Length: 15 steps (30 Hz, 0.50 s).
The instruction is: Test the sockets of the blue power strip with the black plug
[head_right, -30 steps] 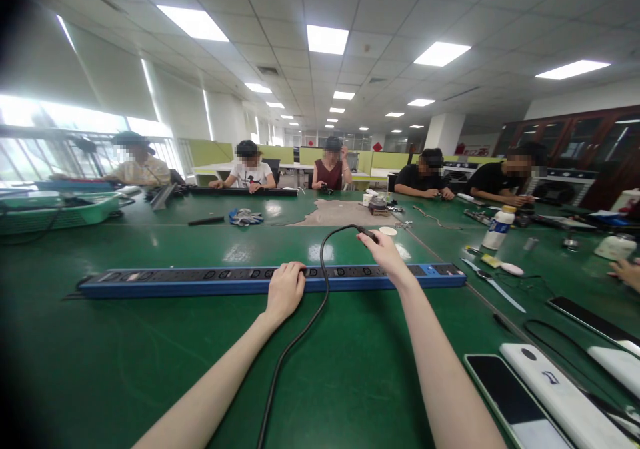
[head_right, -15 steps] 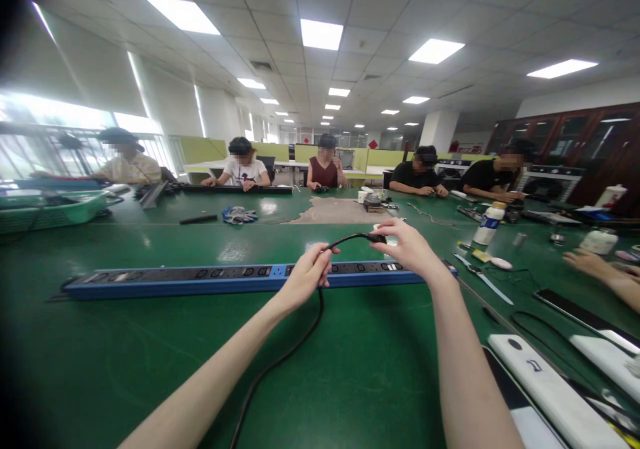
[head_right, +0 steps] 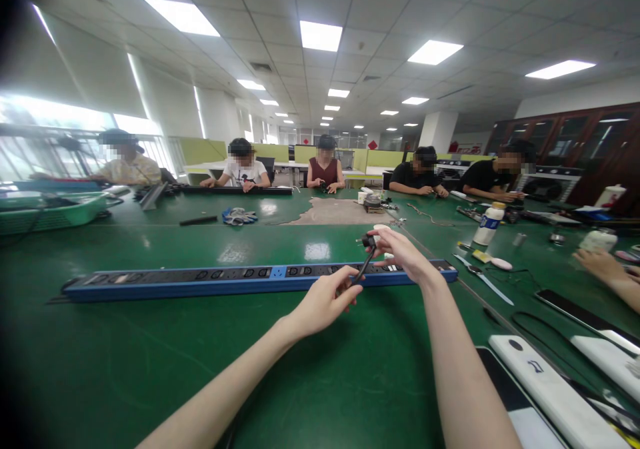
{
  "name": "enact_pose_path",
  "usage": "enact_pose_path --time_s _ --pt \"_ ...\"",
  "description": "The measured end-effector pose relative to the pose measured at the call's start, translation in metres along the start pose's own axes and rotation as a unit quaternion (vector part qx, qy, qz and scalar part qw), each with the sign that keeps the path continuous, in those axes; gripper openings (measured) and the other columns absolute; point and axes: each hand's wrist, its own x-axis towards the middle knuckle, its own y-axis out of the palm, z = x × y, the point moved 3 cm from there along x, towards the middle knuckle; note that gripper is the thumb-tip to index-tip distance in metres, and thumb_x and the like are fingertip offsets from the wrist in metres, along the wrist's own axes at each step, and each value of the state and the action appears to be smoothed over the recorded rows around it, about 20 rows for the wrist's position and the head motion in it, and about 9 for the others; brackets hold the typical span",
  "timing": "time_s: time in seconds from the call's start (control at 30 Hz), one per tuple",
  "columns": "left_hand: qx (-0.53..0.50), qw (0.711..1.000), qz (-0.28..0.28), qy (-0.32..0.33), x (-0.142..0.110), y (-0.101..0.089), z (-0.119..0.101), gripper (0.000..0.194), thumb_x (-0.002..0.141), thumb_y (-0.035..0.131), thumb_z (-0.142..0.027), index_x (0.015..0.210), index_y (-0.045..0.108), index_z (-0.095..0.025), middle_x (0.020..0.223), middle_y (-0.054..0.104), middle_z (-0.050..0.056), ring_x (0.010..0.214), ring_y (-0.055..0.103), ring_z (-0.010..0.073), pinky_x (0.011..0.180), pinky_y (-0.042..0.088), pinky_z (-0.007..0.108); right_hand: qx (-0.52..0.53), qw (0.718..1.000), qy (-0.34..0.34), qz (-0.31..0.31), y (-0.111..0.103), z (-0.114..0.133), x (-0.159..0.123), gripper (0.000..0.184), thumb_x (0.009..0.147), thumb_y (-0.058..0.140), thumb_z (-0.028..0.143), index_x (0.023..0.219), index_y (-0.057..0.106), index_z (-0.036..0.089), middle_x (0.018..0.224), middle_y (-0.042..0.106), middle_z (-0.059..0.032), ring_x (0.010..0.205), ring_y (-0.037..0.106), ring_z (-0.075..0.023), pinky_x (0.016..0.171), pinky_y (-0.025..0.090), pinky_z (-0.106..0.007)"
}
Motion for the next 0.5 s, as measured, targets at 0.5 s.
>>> enact_pose_path --time_s 0.5 --pt "0.343 0.932 -0.119 0.009 -0.006 -0.028 0.076 0.038 0.105 0.042 -0.030 0.132 0.067 -0.021 0.134 0.068 0.011 0.128 0.059 0.0267 0.112 0.044 0.044 -0.412 0.899 -0.068 -0.135 -0.035 -0.047 0.027 0.028 0.090 0.067 0.046 0.107 0.070 0.025 0.089 0.073 -0.0031 0.076 0.064 -0.0174 0.066 0.045 -0.027"
